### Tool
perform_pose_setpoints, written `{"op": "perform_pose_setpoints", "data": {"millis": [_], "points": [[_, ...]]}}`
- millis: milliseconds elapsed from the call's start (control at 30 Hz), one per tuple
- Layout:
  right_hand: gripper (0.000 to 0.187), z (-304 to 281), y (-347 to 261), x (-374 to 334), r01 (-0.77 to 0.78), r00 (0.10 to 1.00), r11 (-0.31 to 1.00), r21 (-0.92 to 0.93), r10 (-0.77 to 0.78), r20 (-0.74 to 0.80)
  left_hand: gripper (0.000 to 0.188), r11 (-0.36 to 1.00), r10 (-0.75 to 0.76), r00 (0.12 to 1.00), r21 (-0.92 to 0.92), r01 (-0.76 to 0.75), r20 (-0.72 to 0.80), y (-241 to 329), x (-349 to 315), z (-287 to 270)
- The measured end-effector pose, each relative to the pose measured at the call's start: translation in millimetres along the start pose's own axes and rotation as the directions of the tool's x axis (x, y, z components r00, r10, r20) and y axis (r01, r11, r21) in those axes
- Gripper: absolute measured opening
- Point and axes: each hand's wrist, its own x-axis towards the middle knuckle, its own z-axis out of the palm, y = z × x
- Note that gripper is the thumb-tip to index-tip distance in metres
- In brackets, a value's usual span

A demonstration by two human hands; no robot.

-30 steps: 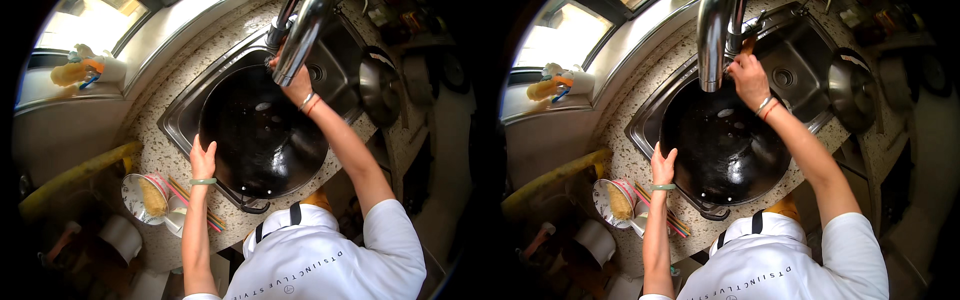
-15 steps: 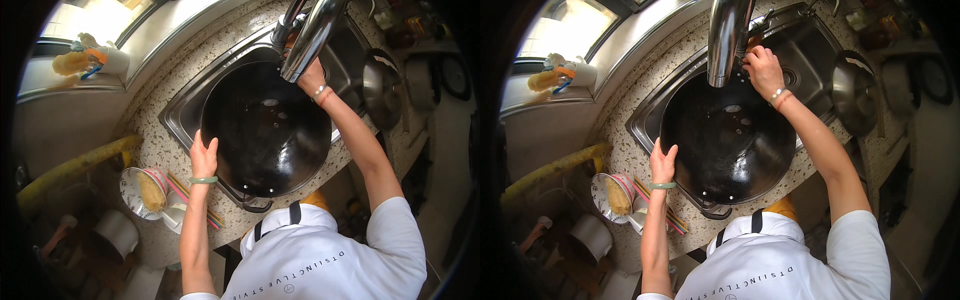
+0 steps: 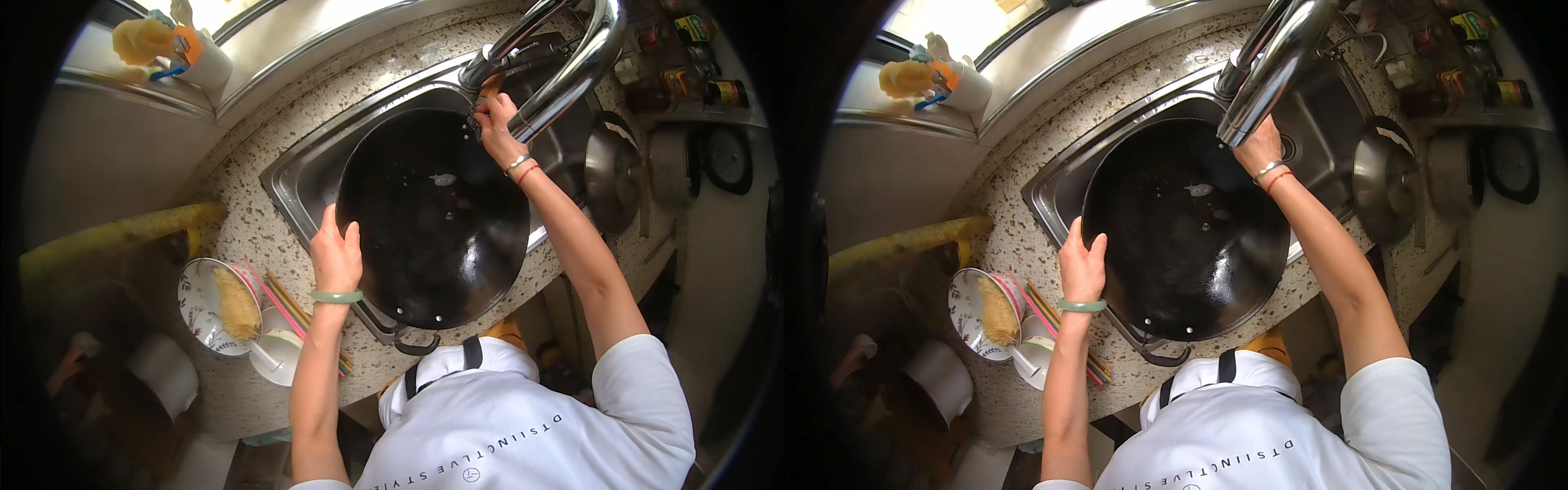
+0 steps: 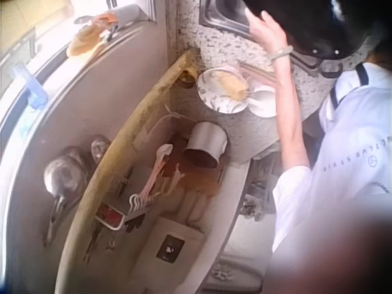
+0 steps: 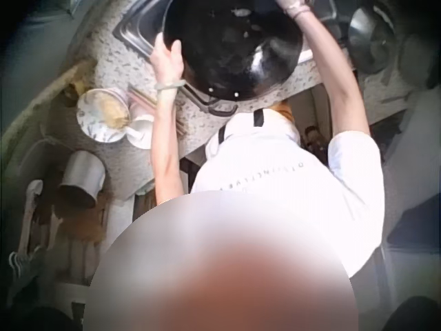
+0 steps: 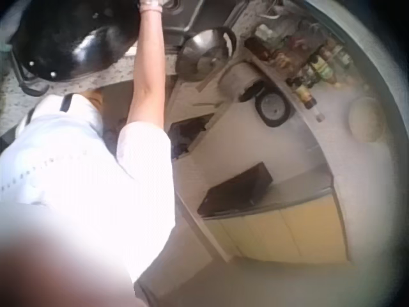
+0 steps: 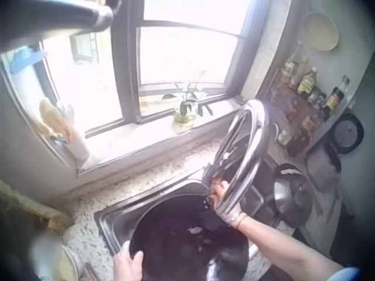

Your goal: The person scrubs the interior of a black wok with a steel wool pad under running water in a kitchen sink. They rotate the wok to clean different sections of the curved surface and rinse the pad periodically.

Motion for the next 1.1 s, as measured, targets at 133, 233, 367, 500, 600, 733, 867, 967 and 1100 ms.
{"op": "perform_pose_setpoints", "data": {"millis": [133, 233, 367, 500, 600, 733, 867, 967, 1100], "points": [[0.009, 14.2, -12.1, 21.1, 0.122, 0.991, 0.960, -0.252, -0.101, 0.093, 0.037, 0.998, -0.044, 0.998, 0.035, 0.042, 0.046, 7.9, 3.2, -1.5], [0.009, 14.3, 4.1, 20.5, 0.133, 0.991, 0.991, 0.035, -0.132, -0.030, 0.039, 0.989, 0.089, 0.996, 0.123, -0.085, -0.030, 7.6, 1.9, -3.9], [0.008, -47.6, 15.4, 3.7, 0.097, 0.993, 0.988, -0.120, -0.104, -0.050, 0.038, 0.993, -0.001, 1.000, 0.118, 0.001, 0.002, 8.7, 0.9, -7.6], [0.011, -50.8, -2.8, 9.2, 0.179, 0.982, 0.979, -0.095, -0.184, -0.040, 0.038, 0.996, 0.037, 0.999, 0.077, -0.037, 0.008, 8.7, 3.8, -9.3], [0.016, -5.2, -4.8, -2.8, -0.093, 0.996, 0.995, -0.038, 0.092, -0.021, 0.038, 0.995, -0.002, 1.000, 0.099, 0.000, 0.016, 9.7, 3.5, -10.9], [0.018, 0.7, -0.6, -3.5, -0.170, 0.985, 0.977, 0.128, 0.169, 0.017, 0.038, 0.993, -0.006, 1.000, 0.115, 0.004, 0.017, 16.2, 3.4, -10.7], [0.014, 10.4, 3.7, 16.4, -0.041, 0.985, 0.975, -0.218, 0.077, 0.157, 0.038, 0.992, 0.003, 1.000, 0.125, -0.002, -0.013, 14.7, 4.1, -8.1], [0.013, 2.6, 3.1, 4.6, 0.093, 0.987, 0.977, -0.193, -0.065, 0.145, 0.044, 0.980, -0.035, 0.998, 0.196, 0.044, -0.045, 11.0, -0.8, -8.6], [0.008, -1.3, -1.5, 6.1, 0.125, 0.992, 0.976, -0.179, -0.116, 0.057, 0.038, 0.991, 0.042, 0.999, 0.127, -0.044, 0.020, 22.2, 3.5, -10.6]]}}
